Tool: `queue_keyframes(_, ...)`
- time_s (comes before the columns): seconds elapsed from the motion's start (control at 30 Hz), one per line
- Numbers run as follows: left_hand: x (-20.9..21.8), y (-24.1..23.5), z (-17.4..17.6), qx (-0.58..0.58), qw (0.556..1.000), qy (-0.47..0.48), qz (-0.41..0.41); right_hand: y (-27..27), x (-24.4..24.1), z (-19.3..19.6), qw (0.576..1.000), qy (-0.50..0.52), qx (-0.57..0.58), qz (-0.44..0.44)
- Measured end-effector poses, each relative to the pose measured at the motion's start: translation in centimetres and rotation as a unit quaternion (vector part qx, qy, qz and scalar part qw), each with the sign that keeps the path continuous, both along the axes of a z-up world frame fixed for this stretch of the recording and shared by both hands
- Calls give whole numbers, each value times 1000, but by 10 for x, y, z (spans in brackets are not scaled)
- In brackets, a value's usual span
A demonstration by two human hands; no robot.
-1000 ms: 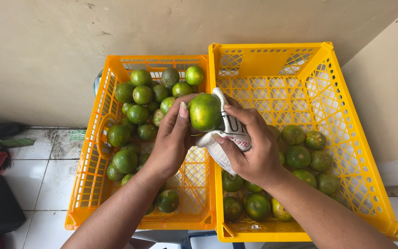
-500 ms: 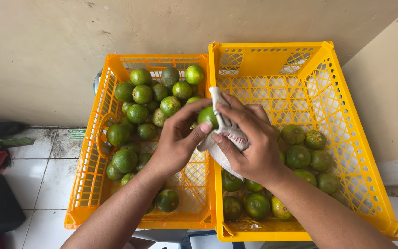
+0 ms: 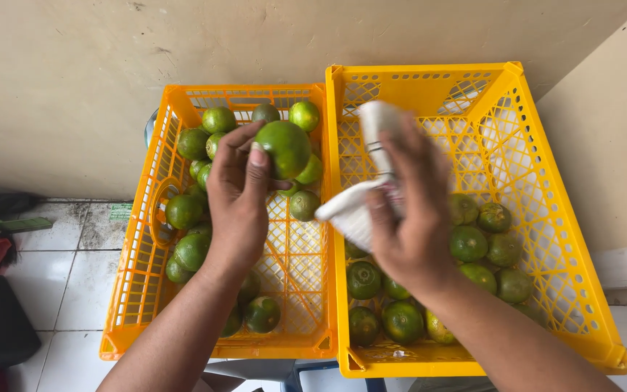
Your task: The person wipes green limes one by one with a white cloth, transferring each from a left yellow crate to a right yellow crate. The person rotates each lime while wiping its surface before placing it in the second crate.
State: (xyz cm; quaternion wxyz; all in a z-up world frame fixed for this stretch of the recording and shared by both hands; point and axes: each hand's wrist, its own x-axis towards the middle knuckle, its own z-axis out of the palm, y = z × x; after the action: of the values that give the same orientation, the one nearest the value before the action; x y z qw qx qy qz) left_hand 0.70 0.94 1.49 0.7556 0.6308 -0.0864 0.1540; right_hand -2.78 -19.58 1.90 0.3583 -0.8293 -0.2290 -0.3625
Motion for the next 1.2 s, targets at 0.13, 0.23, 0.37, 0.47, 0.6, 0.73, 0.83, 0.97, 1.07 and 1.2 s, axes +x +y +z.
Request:
queue_keyframes(0.13, 1, 1, 4, -15, 999, 25, 16, 26, 0, -22, 970, 140, -176, 86)
queue_keyframes(0.23, -1, 0, 5, -1, 997, 69, 26, 33, -4, -21, 921, 238, -284, 121)
queue_keyframes(0.37, 2, 0, -6, 17, 999, 42, -10, 20, 4, -2, 964, 217, -66, 140)
queue_keyframes(0.47, 4, -7, -14, 48, 997, 37, -55, 4, 12, 5, 974, 188, 42, 119)
queue_keyframes(0.6, 2, -15, -28, 54, 991, 45, -116, -5, 17, 9, 935, 282, 112, 182)
queue_keyframes(0.73, 5, -15, -40, 49, 989, 39, -136, -6, 23, 2, 931, 287, 111, 198)
queue_keyframes(0.83, 1, -13, -29, 43, 983, 36, -175, -11, 27, 7, 922, 299, 124, 211)
queue_keyframes(0.97, -10, -18, 0, 250, 957, -46, -139, -27, 37, 14, 942, 277, 105, 158)
queue_keyframes(1.07, -14, -22, 3, 442, 882, -99, -126, -39, 45, 12, 957, 271, 58, 81)
queue_keyframes(1.2, -15, -28, -5, 613, 772, -86, -148, -47, 52, 14, 943, 333, -22, 9)
